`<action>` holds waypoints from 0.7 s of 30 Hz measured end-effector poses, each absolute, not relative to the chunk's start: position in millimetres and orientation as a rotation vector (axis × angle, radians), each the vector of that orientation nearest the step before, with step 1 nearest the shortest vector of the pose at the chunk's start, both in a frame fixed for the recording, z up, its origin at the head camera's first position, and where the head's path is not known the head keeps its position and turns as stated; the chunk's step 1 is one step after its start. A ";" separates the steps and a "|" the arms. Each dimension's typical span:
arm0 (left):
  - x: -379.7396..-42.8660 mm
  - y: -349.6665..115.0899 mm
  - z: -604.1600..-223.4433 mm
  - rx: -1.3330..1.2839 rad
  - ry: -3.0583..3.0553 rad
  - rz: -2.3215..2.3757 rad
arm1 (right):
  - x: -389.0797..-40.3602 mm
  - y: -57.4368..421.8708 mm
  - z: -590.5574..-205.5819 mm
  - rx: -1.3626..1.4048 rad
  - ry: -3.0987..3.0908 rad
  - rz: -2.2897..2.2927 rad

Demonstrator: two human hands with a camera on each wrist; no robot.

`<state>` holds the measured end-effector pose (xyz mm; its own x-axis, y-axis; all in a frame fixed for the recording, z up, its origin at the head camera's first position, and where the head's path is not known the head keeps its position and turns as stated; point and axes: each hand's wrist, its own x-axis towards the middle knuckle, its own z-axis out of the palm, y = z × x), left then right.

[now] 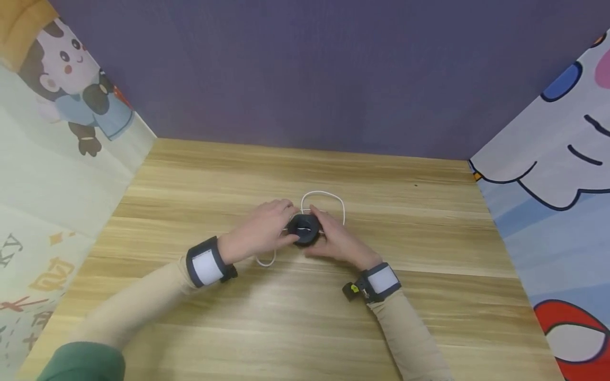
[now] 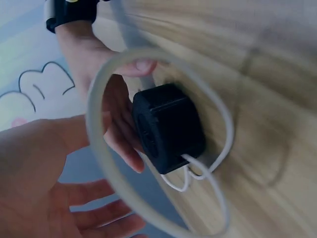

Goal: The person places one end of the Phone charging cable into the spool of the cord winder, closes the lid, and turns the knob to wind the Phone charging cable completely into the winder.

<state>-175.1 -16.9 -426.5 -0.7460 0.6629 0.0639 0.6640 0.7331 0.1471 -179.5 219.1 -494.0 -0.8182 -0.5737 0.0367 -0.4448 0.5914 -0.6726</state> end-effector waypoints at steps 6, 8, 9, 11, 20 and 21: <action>-179.9 3.9 -421.7 -1.281 -2.933 0.042 | -177.9 229.9 -488.3 -0.837 2.619 -1.038; -180.8 11.3 -422.0 -1.332 -2.917 0.170 | -177.7 233.6 -487.7 -0.830 2.623 -1.041; -181.1 15.2 -422.1 -1.353 -2.903 0.231 | -177.6 235.4 -487.7 -0.832 2.624 -1.044; -182.0 22.5 -422.9 -1.385 -2.859 0.361 | -177.7 238.6 -488.2 -0.831 2.623 -1.065; -188.2 50.6 -428.9 -1.400 -2.797 0.818 | -176.3 246.5 -491.1 -0.830 2.635 -1.093; -188.6 53.1 -429.2 -1.394 -2.803 0.855 | -176.0 246.8 -491.4 -0.827 2.639 -1.089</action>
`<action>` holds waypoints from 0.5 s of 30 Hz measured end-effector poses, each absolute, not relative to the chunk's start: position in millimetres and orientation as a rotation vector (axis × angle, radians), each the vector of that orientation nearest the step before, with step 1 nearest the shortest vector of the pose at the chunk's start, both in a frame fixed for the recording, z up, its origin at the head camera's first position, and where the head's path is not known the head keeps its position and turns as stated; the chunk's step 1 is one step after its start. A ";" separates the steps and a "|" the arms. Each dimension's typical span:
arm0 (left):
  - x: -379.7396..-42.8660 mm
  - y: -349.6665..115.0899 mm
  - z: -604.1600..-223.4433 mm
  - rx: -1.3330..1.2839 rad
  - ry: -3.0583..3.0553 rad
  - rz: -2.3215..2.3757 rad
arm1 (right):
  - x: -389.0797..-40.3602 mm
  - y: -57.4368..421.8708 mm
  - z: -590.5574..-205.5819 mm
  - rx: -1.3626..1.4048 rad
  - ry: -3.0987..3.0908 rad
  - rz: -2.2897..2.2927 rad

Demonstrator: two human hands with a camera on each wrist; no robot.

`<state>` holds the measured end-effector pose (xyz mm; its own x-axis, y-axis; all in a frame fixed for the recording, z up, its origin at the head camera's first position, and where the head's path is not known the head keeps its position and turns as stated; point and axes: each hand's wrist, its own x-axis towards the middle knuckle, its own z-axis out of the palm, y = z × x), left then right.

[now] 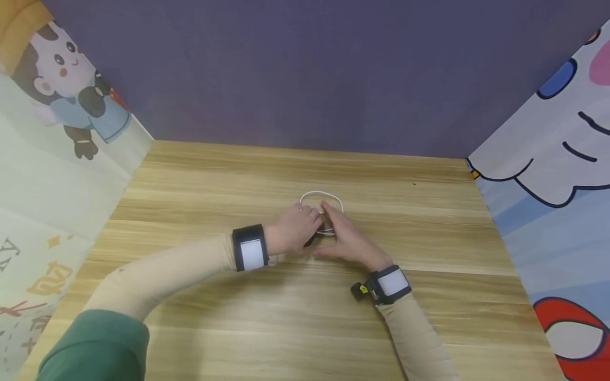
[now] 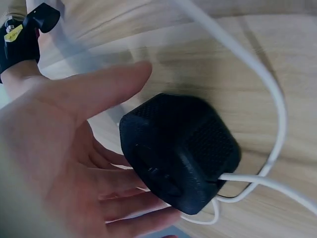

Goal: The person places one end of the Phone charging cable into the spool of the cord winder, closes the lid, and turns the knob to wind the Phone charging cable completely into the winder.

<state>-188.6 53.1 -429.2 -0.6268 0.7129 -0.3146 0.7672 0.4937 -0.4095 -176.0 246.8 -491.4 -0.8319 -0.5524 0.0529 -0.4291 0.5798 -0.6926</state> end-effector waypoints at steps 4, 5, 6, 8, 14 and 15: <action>-188.6 61.0 -429.0 1.271 2.586 -0.888 | -174.7 248.6 -491.9 -0.809 2.656 -1.084; -188.3 62.4 -428.8 1.267 2.577 -0.918 | -174.4 249.2 -492.0 -0.805 2.660 -1.085; -188.1 63.6 -428.6 1.263 2.569 -0.944 | -174.3 249.7 -492.2 -0.803 2.662 -1.090; -187.6 65.5 -428.3 1.259 2.550 -1.002 | -174.1 250.9 -492.5 -0.803 2.671 -1.091; -188.0 67.7 -430.8 1.251 2.535 -1.060 | -174.1 252.9 -494.8 -0.812 2.716 -1.055; -188.3 67.8 -430.8 1.252 2.535 -1.060 | -174.0 253.1 -495.1 -0.806 2.718 -1.054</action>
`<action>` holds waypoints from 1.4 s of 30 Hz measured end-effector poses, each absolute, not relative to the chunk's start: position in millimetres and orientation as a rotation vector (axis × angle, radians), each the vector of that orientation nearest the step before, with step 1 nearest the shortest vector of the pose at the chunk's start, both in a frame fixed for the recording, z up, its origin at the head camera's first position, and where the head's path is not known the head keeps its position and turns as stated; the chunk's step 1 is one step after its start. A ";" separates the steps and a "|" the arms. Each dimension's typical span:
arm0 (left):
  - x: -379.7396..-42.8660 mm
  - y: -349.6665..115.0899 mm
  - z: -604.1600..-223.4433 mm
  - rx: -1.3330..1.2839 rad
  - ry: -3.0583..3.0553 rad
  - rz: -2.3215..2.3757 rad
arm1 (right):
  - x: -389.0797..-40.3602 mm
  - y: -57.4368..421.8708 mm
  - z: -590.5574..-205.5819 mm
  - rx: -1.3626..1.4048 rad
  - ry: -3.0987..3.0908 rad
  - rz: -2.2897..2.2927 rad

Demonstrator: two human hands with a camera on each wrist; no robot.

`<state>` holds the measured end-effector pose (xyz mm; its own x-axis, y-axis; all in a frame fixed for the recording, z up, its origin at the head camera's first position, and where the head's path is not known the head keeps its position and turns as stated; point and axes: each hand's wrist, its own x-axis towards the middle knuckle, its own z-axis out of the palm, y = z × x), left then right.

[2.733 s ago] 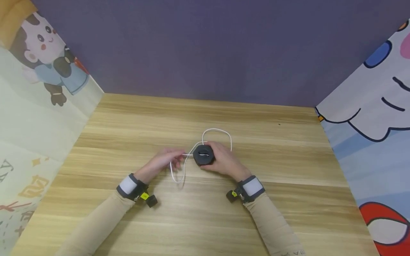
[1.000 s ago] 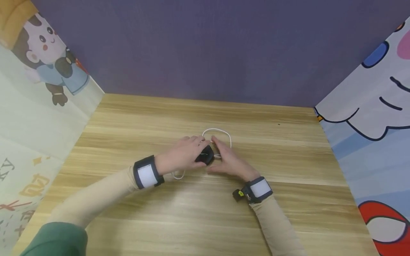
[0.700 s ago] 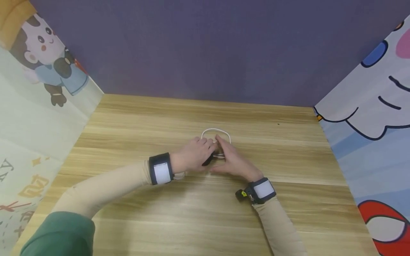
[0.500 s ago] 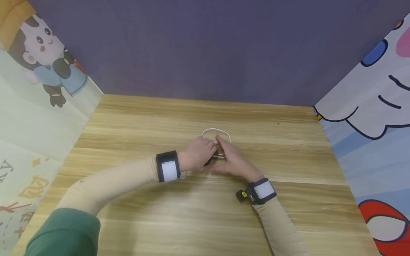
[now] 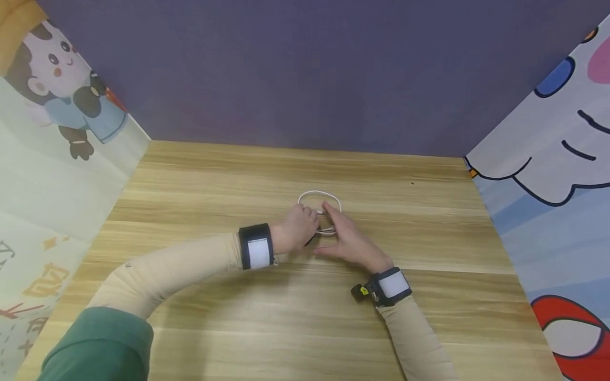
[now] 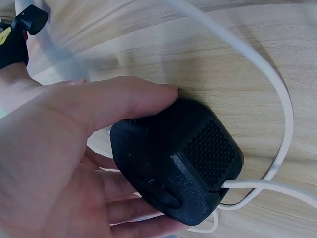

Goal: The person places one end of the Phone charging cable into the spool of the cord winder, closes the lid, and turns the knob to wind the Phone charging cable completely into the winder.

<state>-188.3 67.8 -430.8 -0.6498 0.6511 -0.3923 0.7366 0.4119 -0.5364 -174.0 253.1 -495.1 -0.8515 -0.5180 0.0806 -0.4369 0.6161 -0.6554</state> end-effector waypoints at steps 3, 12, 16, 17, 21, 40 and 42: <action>-190.1 67.1 -431.1 1.252 2.542 -1.041 | -174.0 252.5 -495.8 -0.792 2.713 -1.061; -203.3 59.3 -428.7 1.263 2.607 -0.806 | -173.9 252.0 -494.4 -0.808 2.749 -1.129; -210.3 53.2 -423.1 1.238 2.664 -0.572 | -174.4 253.2 -494.6 -0.812 2.812 -1.152; -211.6 51.5 -421.9 1.236 2.673 -0.519 | -174.7 253.8 -495.2 -0.811 2.827 -1.174; -215.9 44.6 -419.7 1.240 2.716 -0.299 | -174.6 255.7 -497.6 -0.795 2.894 -1.290; -219.8 22.7 -424.0 1.153 2.916 0.798 | -175.1 257.4 -499.3 -0.765 3.010 -1.527; -217.2 21.8 -426.5 1.112 2.904 0.917 | -175.0 257.3 -498.6 -0.753 2.996 -1.537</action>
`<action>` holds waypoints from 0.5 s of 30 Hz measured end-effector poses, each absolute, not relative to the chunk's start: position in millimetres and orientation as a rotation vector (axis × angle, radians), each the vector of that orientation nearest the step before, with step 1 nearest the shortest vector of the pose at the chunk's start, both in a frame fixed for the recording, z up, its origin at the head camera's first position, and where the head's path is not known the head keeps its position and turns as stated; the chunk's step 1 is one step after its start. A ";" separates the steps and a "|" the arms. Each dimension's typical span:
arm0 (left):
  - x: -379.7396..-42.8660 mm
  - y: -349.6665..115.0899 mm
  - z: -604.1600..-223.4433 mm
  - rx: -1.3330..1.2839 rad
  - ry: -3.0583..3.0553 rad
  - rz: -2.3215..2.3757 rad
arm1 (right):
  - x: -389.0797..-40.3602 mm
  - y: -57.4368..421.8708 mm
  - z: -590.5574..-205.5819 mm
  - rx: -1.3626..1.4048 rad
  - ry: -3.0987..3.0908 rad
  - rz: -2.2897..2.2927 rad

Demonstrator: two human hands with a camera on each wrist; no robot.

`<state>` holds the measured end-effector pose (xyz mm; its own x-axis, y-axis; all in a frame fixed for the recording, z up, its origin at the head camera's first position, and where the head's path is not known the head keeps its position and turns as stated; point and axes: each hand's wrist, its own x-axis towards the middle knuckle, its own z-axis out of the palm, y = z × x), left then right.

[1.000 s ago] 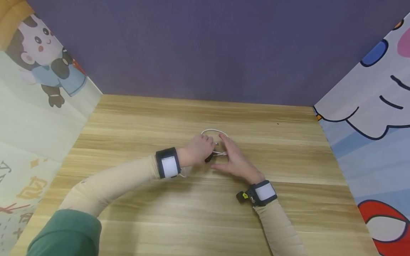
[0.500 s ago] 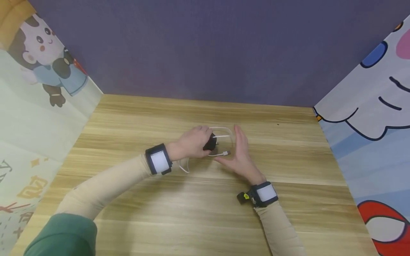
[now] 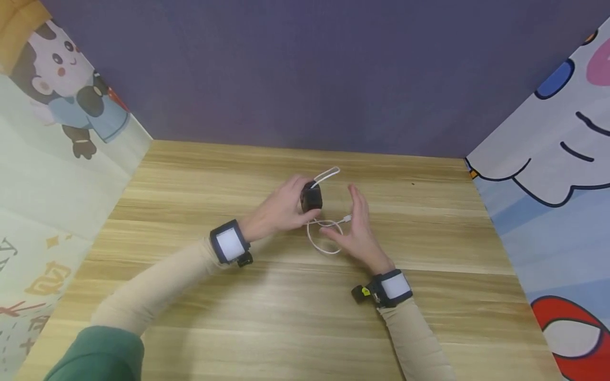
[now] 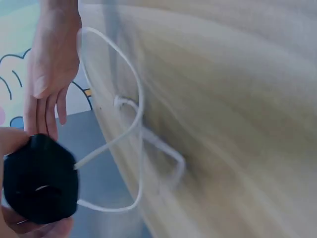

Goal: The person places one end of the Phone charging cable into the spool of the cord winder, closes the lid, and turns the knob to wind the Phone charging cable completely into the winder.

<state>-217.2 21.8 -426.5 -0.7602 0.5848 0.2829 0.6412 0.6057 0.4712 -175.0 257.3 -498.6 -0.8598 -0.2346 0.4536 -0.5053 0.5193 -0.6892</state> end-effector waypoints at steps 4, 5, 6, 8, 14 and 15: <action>-212.1 19.4 -436.3 -0.898 -2.680 -1.142 | -175.8 256.4 -498.7 0.619 -2.451 1.286; -211.2 19.1 -439.3 -0.856 -2.662 -1.218 | -175.8 256.2 -498.6 0.621 -2.448 1.289; -210.5 18.9 -442.2 -0.815 -2.634 -1.307 | -175.9 256.1 -498.8 0.624 -2.446 1.288; -209.7 18.7 -447.7 -0.749 -2.567 -1.463 | -175.4 255.8 -498.8 0.620 -2.459 1.276; -210.3 18.1 -458.0 -0.593 -2.204 -1.981 | -174.2 253.9 -501.0 0.574 -2.492 1.282; -210.7 17.5 -459.2 -0.562 -2.144 -2.029 | -174.3 253.5 -501.5 0.569 -2.490 1.286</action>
<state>-210.7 17.5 -459.2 -0.9210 0.1739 0.3486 0.3577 0.0226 0.9336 -174.3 253.5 -501.5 -0.8829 -0.2141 0.4180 -0.4648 0.5258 -0.7124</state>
